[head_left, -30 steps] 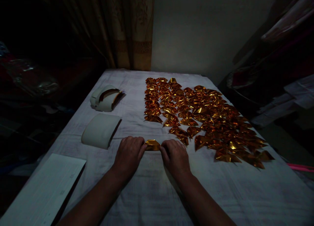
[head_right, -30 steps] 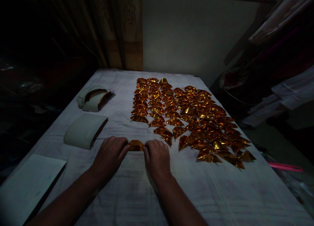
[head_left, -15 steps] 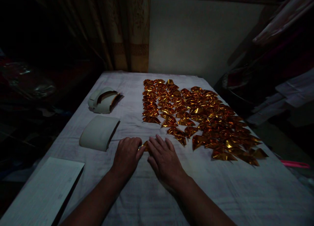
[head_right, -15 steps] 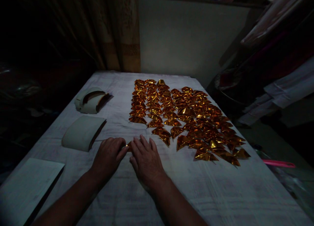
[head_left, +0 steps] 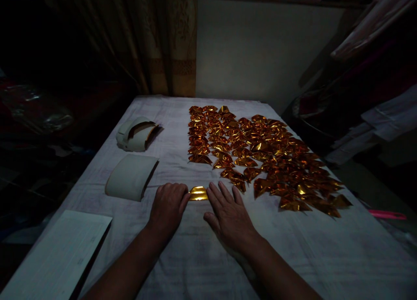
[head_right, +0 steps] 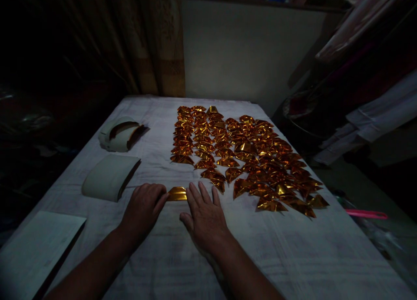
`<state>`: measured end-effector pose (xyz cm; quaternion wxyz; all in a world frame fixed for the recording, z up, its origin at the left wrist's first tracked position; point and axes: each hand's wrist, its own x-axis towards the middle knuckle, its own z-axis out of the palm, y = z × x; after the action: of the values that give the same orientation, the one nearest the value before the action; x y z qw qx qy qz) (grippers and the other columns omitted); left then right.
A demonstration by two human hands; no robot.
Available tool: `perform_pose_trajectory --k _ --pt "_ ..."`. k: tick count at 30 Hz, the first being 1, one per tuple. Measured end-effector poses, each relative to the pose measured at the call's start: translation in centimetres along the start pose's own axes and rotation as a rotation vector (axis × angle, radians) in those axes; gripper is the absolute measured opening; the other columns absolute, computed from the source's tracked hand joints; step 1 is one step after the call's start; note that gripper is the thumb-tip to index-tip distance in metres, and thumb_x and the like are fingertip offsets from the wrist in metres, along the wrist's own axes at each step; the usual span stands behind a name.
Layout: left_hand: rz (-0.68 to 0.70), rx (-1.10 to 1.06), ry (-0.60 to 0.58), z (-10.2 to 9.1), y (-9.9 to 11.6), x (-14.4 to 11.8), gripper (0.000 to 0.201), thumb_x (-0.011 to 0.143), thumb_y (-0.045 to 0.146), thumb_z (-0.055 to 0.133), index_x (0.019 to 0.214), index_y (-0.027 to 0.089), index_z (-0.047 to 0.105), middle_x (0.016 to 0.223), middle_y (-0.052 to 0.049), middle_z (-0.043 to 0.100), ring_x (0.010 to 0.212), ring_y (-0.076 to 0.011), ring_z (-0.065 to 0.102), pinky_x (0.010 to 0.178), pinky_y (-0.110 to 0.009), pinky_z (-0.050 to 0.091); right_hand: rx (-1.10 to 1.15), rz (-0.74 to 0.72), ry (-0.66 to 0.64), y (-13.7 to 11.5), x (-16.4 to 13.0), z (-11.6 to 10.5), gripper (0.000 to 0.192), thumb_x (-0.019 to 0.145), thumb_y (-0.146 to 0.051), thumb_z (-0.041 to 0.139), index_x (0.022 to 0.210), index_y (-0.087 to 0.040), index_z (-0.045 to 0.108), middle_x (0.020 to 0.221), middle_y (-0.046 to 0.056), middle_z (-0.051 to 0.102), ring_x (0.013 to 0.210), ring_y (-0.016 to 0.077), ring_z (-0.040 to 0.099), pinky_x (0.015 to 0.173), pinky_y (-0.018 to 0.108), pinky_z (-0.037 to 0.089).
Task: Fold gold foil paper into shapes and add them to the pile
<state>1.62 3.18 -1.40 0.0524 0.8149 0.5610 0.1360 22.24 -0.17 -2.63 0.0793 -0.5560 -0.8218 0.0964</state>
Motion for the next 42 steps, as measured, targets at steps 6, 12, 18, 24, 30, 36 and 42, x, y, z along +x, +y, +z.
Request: perform_pose_trajectory --k 6,12,18,24,30,36,42 --pt "0.207 -0.050 0.064 0.4 0.3 -0.6 0.029 0.102 0.025 0.043 0.122 0.021 0.063 0.124 -0.008 0.068 0.119 -0.0259 0.056 0.103 -0.046 0.039 -0.007 0.000 0.004 0.3 -0.2 0.2 0.062 0.100 -0.054 0.046 0.152 -0.021 0.040 0.160 0.007 0.033 0.150 0.0332 0.024 0.120 0.060 0.015" --pt "0.360 0.028 -0.082 1.1 0.6 -0.9 0.055 0.102 0.050 0.041 0.150 0.022 0.041 0.152 -0.007 0.051 0.146 -0.0287 0.035 0.121 -0.055 0.015 -0.002 -0.009 0.024 0.3 -0.2 0.2 0.063 0.101 -0.055 0.044 0.153 -0.021 0.039 0.159 0.008 0.036 0.149 0.0331 0.025 0.119 0.060 0.017" --pt "0.357 0.078 -0.100 1.1 -0.6 -1.6 0.059 0.102 0.050 0.041 0.155 0.024 0.033 0.155 -0.006 0.047 0.147 -0.0276 0.033 0.122 -0.055 0.014 0.016 0.004 0.012 0.3 -0.1 0.0 0.063 0.099 -0.054 0.047 0.152 -0.021 0.040 0.160 0.007 0.035 0.149 0.0337 0.025 0.119 0.060 0.017" --pt "0.341 0.133 -0.045 0.6 -2.8 -3.1 0.059 0.101 0.049 0.041 0.155 0.027 0.032 0.152 -0.005 0.050 0.145 -0.0284 0.038 0.120 -0.055 0.017 0.010 0.006 0.026 0.2 -0.2 0.2 0.062 0.099 -0.052 0.048 0.152 -0.022 0.040 0.160 0.006 0.035 0.149 0.0332 0.025 0.120 0.060 0.017" --pt "0.334 0.178 -0.038 -0.6 -3.6 -3.5 0.052 0.101 0.048 0.043 0.148 0.026 0.045 0.149 -0.005 0.054 0.142 -0.0298 0.041 0.120 -0.056 0.013 0.014 0.007 0.021 0.2 -0.2 0.1 0.062 0.099 -0.053 0.047 0.152 -0.021 0.041 0.160 0.006 0.034 0.150 0.0334 0.024 0.120 0.059 0.017" --pt "0.257 0.149 0.062 -1.2 -0.7 -1.7 0.037 0.101 0.036 0.046 0.130 0.021 0.064 0.134 -0.009 0.066 0.133 -0.0312 0.053 0.119 -0.059 0.022 0.024 0.008 0.041 0.1 -0.1 0.2 0.062 0.099 -0.053 0.048 0.152 -0.021 0.042 0.159 0.007 0.037 0.148 0.0342 0.027 0.119 0.060 0.019" --pt "0.385 0.114 0.018 1.2 0.4 -0.5 0.056 0.103 0.046 0.039 0.152 0.019 0.039 0.150 -0.012 0.052 0.142 -0.0269 0.043 0.121 -0.055 0.020 0.022 -0.004 0.069 0.2 -0.2 0.4 0.059 0.100 -0.054 0.044 0.151 -0.023 0.043 0.158 0.007 0.039 0.148 0.0343 0.029 0.119 0.060 0.020"
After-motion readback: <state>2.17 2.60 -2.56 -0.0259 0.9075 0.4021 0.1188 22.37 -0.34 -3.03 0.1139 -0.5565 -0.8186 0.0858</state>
